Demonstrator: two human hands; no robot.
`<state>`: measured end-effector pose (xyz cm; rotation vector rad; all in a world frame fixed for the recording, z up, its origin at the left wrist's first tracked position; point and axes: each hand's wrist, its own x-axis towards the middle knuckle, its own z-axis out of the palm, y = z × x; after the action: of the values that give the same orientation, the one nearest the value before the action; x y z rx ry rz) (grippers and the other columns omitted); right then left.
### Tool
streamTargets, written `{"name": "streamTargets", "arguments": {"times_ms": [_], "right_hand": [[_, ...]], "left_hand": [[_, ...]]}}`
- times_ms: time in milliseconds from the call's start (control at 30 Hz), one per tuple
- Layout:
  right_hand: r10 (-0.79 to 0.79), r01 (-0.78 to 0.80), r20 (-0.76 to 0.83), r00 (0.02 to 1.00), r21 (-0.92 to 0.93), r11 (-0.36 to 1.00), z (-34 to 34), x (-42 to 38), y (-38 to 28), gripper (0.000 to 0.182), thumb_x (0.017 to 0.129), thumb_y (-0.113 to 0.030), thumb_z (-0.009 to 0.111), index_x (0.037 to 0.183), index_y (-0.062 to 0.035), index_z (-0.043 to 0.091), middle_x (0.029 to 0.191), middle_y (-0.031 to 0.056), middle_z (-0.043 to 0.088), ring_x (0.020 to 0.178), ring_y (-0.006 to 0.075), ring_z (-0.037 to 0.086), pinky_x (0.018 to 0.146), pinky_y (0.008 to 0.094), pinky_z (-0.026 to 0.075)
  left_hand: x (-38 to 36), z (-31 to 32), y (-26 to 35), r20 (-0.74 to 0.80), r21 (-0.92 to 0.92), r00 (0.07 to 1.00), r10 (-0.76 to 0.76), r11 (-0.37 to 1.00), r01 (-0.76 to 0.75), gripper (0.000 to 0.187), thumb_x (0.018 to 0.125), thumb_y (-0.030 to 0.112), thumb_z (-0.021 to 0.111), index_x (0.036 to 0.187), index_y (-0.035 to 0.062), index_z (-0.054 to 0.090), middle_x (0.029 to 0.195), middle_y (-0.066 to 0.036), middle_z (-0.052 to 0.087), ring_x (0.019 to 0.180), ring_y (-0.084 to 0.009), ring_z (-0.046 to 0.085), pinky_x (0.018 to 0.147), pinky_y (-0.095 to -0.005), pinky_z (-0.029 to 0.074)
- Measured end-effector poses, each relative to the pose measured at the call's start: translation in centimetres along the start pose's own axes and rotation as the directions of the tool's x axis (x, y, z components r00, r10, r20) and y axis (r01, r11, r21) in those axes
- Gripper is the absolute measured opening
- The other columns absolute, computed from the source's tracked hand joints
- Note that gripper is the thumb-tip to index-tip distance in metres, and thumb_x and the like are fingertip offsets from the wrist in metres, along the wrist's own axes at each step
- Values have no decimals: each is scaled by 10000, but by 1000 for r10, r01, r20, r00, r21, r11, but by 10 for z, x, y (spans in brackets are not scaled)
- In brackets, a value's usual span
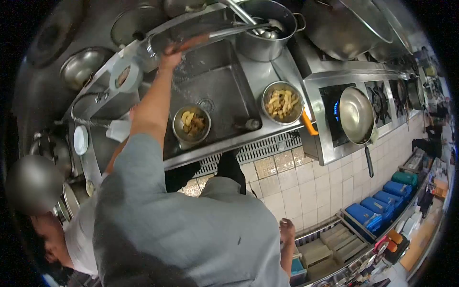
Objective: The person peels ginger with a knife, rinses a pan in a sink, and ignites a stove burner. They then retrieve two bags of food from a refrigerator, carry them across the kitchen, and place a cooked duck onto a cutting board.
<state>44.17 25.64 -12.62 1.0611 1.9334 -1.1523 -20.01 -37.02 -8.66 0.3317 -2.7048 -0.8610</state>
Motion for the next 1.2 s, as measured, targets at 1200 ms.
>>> {"name": "streamTargets", "arguments": {"times_ms": [1200], "right_hand": [[71,119,-767,638,189,975,-351,64,348,433,877,-280,659,1194,15,649,1179,238,661,1127,355,625,960,417,495]], "left_hand": [[-543,219,129,49,930,925,377,320,-180,260,862,296,560,973,67,609,987,-170,620,920,-302,591,790,-490,448]]}}
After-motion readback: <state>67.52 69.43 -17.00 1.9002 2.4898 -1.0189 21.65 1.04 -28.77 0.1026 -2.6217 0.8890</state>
